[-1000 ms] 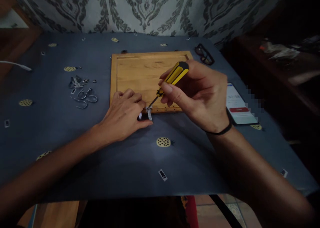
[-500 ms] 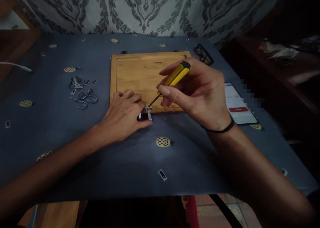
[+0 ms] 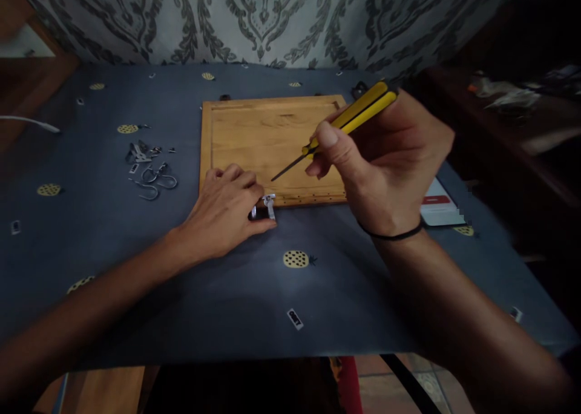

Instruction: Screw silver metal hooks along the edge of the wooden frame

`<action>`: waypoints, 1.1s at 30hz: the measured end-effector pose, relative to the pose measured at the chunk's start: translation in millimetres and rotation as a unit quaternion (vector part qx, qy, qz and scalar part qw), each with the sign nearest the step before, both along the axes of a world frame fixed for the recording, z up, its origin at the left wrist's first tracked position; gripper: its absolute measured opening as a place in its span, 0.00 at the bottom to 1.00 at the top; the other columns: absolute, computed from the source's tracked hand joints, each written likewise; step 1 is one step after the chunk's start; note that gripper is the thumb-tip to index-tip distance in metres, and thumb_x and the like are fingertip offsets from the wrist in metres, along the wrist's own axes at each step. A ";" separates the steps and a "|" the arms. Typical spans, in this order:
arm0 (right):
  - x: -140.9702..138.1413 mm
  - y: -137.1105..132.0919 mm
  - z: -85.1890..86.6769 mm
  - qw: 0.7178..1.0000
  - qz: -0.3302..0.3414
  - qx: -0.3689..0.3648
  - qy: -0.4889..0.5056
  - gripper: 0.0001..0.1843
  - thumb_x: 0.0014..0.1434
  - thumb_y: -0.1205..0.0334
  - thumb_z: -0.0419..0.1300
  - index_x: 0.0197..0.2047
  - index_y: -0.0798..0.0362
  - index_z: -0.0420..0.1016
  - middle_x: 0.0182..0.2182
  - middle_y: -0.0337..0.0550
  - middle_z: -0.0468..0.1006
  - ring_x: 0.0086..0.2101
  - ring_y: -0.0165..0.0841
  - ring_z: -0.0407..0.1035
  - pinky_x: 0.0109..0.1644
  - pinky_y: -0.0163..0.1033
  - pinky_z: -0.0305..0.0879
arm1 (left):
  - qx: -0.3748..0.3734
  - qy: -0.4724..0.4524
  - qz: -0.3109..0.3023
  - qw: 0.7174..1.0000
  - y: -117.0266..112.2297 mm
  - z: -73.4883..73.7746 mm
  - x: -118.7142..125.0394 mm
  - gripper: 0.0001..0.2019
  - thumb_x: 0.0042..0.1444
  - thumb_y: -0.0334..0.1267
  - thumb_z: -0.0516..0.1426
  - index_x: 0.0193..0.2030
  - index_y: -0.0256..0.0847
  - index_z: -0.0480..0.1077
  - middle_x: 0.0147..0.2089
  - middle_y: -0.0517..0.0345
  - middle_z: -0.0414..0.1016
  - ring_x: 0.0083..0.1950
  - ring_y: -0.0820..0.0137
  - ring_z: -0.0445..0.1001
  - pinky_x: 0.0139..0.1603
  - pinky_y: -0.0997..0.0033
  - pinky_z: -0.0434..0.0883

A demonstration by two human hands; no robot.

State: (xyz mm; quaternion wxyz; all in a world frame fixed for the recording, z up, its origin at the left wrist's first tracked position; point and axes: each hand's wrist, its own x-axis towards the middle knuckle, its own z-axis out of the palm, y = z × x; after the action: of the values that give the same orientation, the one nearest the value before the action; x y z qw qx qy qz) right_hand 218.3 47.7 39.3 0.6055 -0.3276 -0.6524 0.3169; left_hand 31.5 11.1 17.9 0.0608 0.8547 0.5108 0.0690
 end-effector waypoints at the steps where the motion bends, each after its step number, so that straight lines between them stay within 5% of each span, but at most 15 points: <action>1: 0.8 2.8 -1.0 1.000 -0.001 -0.004 0.002 0.13 0.55 0.52 0.73 0.29 0.46 0.74 0.27 0.33 0.74 0.21 0.27 0.71 0.22 0.37 0.65 | 0.004 -0.005 0.000 1.000 0.2 -1.2 -0.3 0.17 0.60 0.52 0.65 0.45 0.40 0.78 0.47 0.51 0.78 0.55 0.52 0.70 0.53 0.51 0.65; 33: 1.1 3.7 -9.7 0.993 0.032 -0.013 -0.111 0.23 0.53 0.41 0.72 0.27 0.48 0.69 0.21 0.32 0.72 0.20 0.26 0.71 0.22 0.33 0.67 | 0.003 -0.007 -0.001 1.000 -0.2 -1.7 0.6 0.18 0.60 0.51 0.64 0.44 0.37 0.78 0.46 0.50 0.78 0.55 0.51 0.70 0.53 0.49 0.64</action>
State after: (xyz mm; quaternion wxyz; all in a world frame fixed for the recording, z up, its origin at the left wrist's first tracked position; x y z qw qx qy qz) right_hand 219.3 51.4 29.6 0.5142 -0.3478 -0.7215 0.3066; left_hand 32.0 10.9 16.2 0.0619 0.8548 0.5095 0.0760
